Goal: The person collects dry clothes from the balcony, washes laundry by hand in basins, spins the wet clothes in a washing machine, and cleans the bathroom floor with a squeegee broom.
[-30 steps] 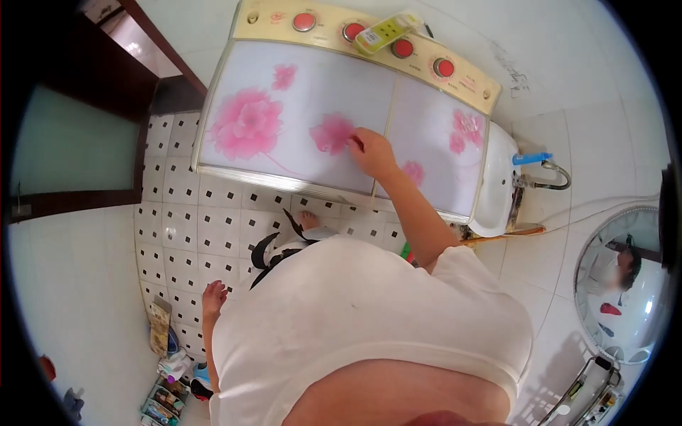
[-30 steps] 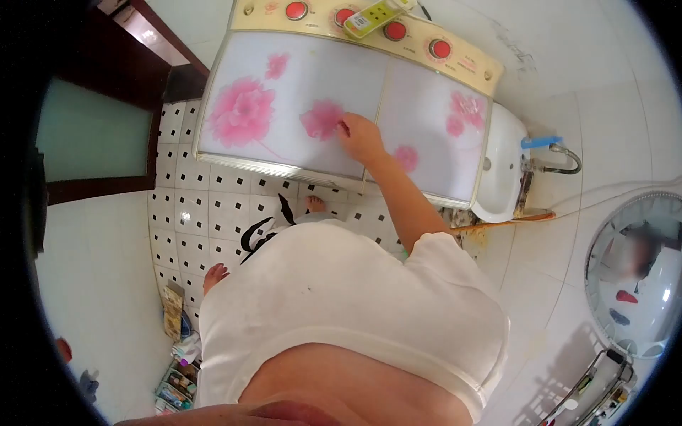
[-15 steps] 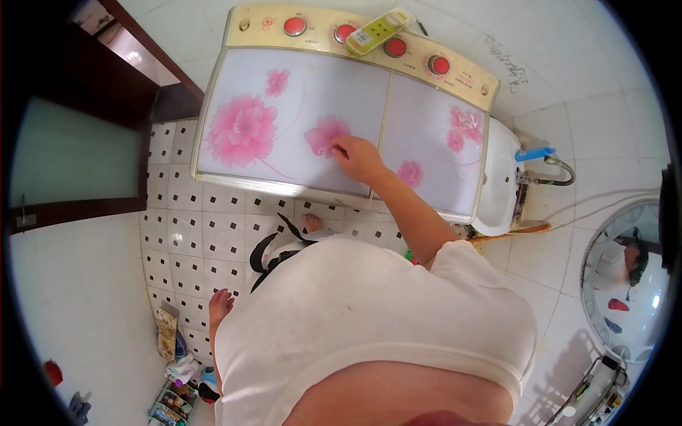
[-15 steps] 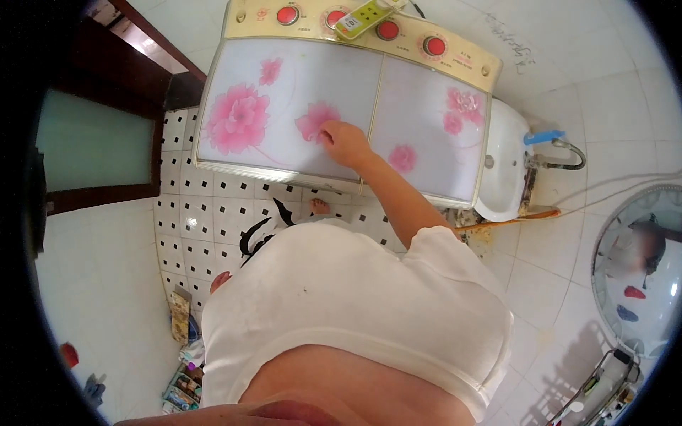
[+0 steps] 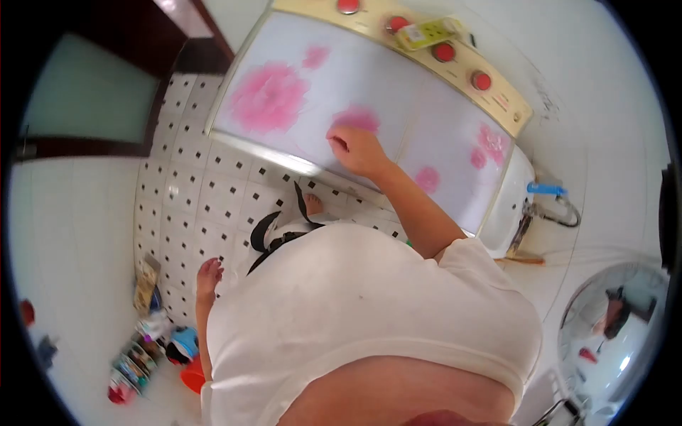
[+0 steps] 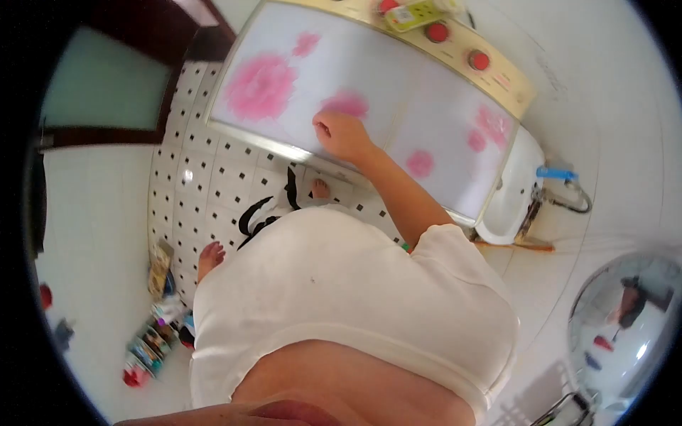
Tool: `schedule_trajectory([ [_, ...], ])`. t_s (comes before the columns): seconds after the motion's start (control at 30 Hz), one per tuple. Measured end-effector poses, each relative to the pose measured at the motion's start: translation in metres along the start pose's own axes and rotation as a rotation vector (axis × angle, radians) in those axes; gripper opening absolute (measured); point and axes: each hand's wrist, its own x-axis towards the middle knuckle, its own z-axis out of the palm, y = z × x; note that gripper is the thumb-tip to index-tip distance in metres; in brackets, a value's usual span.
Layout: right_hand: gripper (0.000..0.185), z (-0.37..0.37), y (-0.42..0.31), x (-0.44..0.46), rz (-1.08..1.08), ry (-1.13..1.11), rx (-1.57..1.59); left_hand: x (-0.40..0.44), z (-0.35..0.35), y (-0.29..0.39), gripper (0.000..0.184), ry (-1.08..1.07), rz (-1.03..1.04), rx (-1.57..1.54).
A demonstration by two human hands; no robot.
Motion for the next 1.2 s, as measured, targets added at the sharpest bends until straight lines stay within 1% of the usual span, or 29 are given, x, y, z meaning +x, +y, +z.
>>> schedule_trajectory([
  [0.03, 0.009, 0.005, 0.0, 0.001, -0.027, 0.01, 0.005, -0.005, 0.001, -0.007, 0.034, 0.03, 0.023, -0.004],
  [0.07, 0.01, 0.01, 0.002, 0.005, -0.07, 0.004, 0.02, 0.002, -0.005, -0.024, 0.035, 0.018, 0.038, -0.08],
  [0.1, 0.01, 0.02, 0.001, 0.011, -0.13, -0.026, 0.052, -0.01, -0.007, -0.025, 0.035, 0.012, 0.039, 0.042],
  [0.17, 0.014, 0.031, -0.007, 0.018, -0.163, -0.068, 0.064, -0.025, -0.004, -0.045, 0.037, 0.126, 0.084, -0.055],
  [0.2, 0.015, 0.037, -0.012, 0.022, -0.184, -0.1, 0.076, -0.024, -0.008, -0.061, 0.037, 0.156, 0.085, -0.021],
  [0.23, 0.017, 0.045, -0.007, 0.027, -0.265, -0.109, 0.038, -0.036, -0.012, -0.057, 0.036, 0.134, 0.023, 0.052],
  [0.3, 0.019, 0.058, -0.015, 0.034, -0.362, -0.153, 0.008, -0.052, -0.011, -0.074, 0.035, 0.232, 0.02, -0.077],
  [0.37, 0.018, 0.074, -0.034, 0.035, -0.314, -0.237, 0.052, -0.068, -0.016, -0.102, 0.034, 0.299, -0.02, -0.193],
  [0.43, 0.017, 0.096, -0.046, 0.042, -0.367, -0.317, 0.047, -0.072, -0.018, -0.126, 0.032, 0.328, -0.052, -0.25],
  [0.47, 0.017, 0.1, -0.049, 0.046, -0.371, -0.325, 0.025, -0.073, -0.019, -0.143, 0.031, 0.325, -0.062, -0.251],
  [0.5, 0.017, 0.106, -0.062, 0.049, -0.369, -0.359, -0.049, -0.062, -0.025, -0.175, 0.029, 0.256, -0.094, -0.274],
  [0.57, 0.017, 0.12, -0.096, 0.045, -0.285, -0.428, -0.017, -0.07, -0.028, -0.195, 0.026, 0.297, -0.176, -0.406],
  [0.6, 0.018, 0.131, -0.11, 0.042, -0.265, -0.451, -0.008, -0.073, -0.033, -0.204, 0.028, 0.267, -0.195, -0.449],
  [0.63, 0.019, 0.145, -0.116, 0.043, -0.313, -0.492, -0.051, -0.072, -0.038, -0.211, 0.029, 0.253, -0.223, -0.476],
  [0.67, 0.021, 0.161, -0.124, 0.039, -0.375, -0.478, -0.12, -0.07, -0.049, -0.22, 0.031, 0.242, -0.253, -0.5],
  [0.7, 0.024, 0.176, -0.136, 0.034, -0.362, -0.544, -0.198, -0.071, -0.063, -0.229, 0.033, 0.184, -0.196, -0.45],
  [0.73, 0.027, 0.192, -0.148, 0.03, -0.349, -0.613, -0.269, -0.071, -0.077, -0.226, 0.035, 0.176, -0.152, -0.326],
  [0.77, 0.031, 0.21, -0.156, 0.025, -0.377, -0.627, -0.284, -0.067, -0.09, -0.23, 0.035, 0.183, -0.172, -0.38],
  [0.8, 0.036, 0.224, -0.162, 0.019, -0.401, -0.647, -0.3, -0.06, -0.108, -0.244, 0.035, 0.161, -0.147, -0.403],
  [0.83, 0.038, 0.236, -0.167, 0.013, -0.354, -0.663, -0.311, -0.052, -0.128, -0.259, 0.036, 0.144, -0.129, -0.428],
  [0.87, 0.04, 0.248, -0.173, 0.008, -0.31, -0.685, -0.318, -0.044, -0.146, -0.271, 0.036, 0.165, -0.169, -0.466],
  [0.93, 0.043, 0.259, -0.189, 0.002, -0.247, -0.718, -0.354, -0.038, -0.178, -0.27, 0.04, 0.182, -0.222, -0.574],
  [0.97, 0.042, 0.265, -0.185, 0.001, -0.247, -0.715, -0.321, -0.037, -0.194, -0.27, 0.041, 0.169, -0.195, -0.57],
  [1.03, 0.04, 0.276, -0.162, 0.001, -0.268, -0.727, -0.244, -0.042, -0.221, -0.249, 0.043, 0.167, -0.149, -0.574],
  [1.07, 0.037, 0.276, -0.161, 0.001, -0.08, -0.757, -0.282, -0.033, -0.234, -0.257, 0.045, 0.147, -0.107, -0.465],
  [1.1, 0.035, 0.276, -0.159, 0.001, 0.104, -0.801, -0.32, -0.029, -0.244, -0.257, 0.045, 0.163, -0.127, -0.526],
  [1.13, 0.032, 0.279, -0.124, -0.011, 0.197, -0.659, -0.077, -0.025, -0.254, -0.252, 0.044, 0.189, -0.15, -0.588],
  [1.17, 0.033, 0.273, -0.117, -0.014, 0.195, -0.666, -0.182, -0.021, -0.26, -0.242, 0.042, 0.212, -0.17, -0.556],
  [1.2, 0.035, 0.273, -0.08, -0.018, 0.25, -0.705, -0.213, -0.02, -0.264, -0.229, 0.039, 0.229, -0.185, -0.552],
])
